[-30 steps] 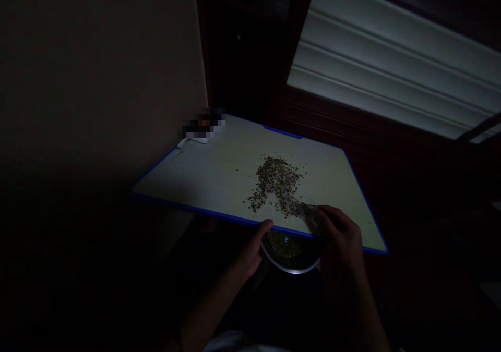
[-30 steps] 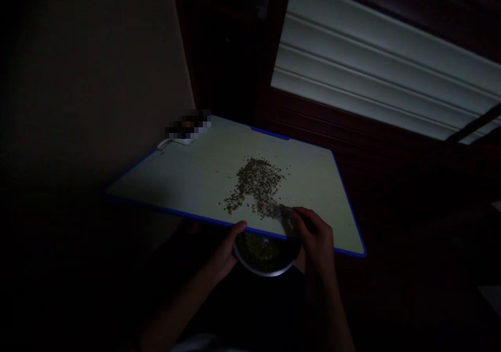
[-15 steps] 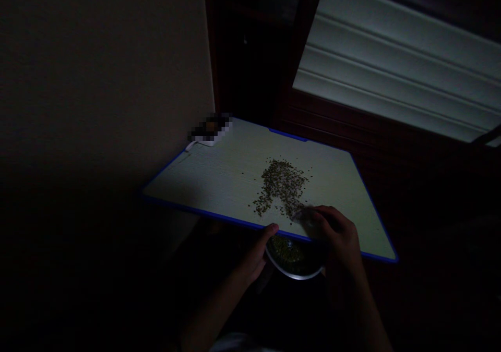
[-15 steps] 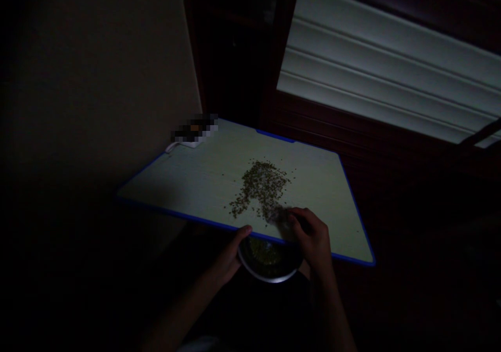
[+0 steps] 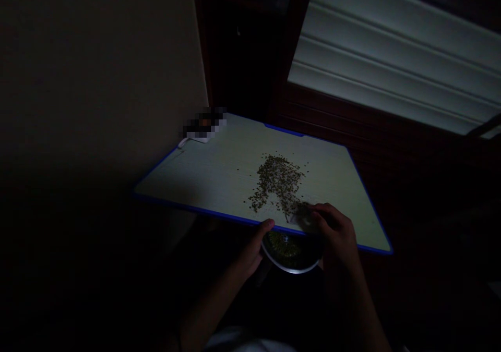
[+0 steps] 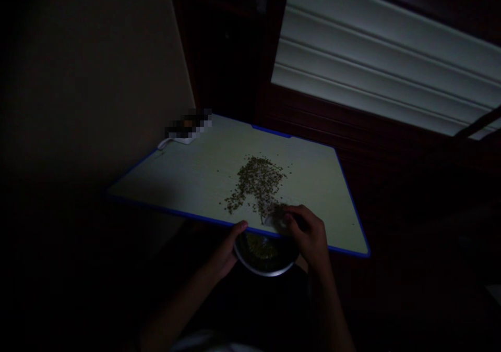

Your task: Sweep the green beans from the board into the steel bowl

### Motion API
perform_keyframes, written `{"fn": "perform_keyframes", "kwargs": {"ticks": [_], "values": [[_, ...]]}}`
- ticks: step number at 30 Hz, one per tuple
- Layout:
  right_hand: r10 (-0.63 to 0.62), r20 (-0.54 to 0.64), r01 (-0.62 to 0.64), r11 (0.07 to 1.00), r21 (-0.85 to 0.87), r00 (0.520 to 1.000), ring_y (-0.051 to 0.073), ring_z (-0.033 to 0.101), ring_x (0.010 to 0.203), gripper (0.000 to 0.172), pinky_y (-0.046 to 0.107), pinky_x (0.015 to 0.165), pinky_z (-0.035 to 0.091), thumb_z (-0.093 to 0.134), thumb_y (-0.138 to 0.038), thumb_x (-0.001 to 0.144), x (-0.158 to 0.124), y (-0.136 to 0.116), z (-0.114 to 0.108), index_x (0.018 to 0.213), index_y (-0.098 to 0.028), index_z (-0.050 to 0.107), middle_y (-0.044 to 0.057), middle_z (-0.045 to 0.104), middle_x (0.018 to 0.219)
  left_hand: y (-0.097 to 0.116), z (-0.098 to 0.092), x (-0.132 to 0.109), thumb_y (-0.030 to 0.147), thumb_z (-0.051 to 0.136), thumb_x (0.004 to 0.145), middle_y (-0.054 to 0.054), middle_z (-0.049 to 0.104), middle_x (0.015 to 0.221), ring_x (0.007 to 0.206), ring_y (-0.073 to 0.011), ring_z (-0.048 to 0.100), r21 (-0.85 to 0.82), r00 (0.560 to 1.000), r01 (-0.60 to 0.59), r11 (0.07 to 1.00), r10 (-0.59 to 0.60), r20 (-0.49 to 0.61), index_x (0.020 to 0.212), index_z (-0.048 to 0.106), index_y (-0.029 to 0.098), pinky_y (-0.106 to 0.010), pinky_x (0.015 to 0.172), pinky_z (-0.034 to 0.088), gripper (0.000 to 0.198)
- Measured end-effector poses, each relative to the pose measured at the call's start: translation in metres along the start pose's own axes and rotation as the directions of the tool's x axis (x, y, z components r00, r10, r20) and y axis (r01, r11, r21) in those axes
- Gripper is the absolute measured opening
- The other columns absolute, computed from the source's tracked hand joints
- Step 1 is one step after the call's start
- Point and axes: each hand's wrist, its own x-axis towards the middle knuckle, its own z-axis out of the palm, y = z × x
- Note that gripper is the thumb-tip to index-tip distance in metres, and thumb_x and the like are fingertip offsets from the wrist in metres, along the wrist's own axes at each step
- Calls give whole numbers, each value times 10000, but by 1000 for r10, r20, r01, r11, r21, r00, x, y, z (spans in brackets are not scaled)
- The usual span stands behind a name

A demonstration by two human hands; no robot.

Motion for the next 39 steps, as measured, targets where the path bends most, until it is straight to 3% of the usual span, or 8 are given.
{"fn": "perform_keyframes", "kwargs": {"ticks": [7, 18, 30, 39], "values": [[2, 24, -2, 1000, -14, 1000, 224, 664, 923, 175, 343, 817, 504, 661, -379, 857, 1, -2, 1, 957, -259, 740, 42, 723, 952, -3, -1, 5, 278, 737, 801, -78, 705, 1206, 1139, -236, 644, -1, 1000, -24, 1000, 24, 18, 1211, 607, 130, -340, 977, 549, 455], [26, 38, -27, 999, 17, 999, 230, 680, 900, 182, 347, 786, 525, 663, -391, 848, -3, -6, 1, 953, -268, 750, 41, 735, 939, -1, -1, 3, 281, 730, 808, -84, 726, 1152, 1077, -227, 673, 10, 1000, -1, 1000, 1, 9, 1200, 614, 120, -316, 904, 574, 439], [104, -94, -106, 994, -21, 990, 190, 655, 957, 280, 391, 830, 559, 605, -360, 952, -4, 16, -24, 1145, -157, 620, 67, 651, 1129, 0, -3, 3, 301, 738, 803, -68, 683, 1255, 1165, -212, 631, 20, 999, -9, 1000, 8, 46, 1234, 587, 158, -307, 969, 540, 478], [95, -123, -100, 994, -38, 988, 206, 663, 929, 237, 384, 843, 532, 651, -389, 896, -4, 9, -19, 1004, -182, 695, 45, 707, 992, -3, -6, 4, 323, 749, 793, -108, 681, 1248, 1181, -236, 622, 8, 1000, -17, 1000, 17, 27, 1251, 586, 148, -349, 993, 526, 517]]}}
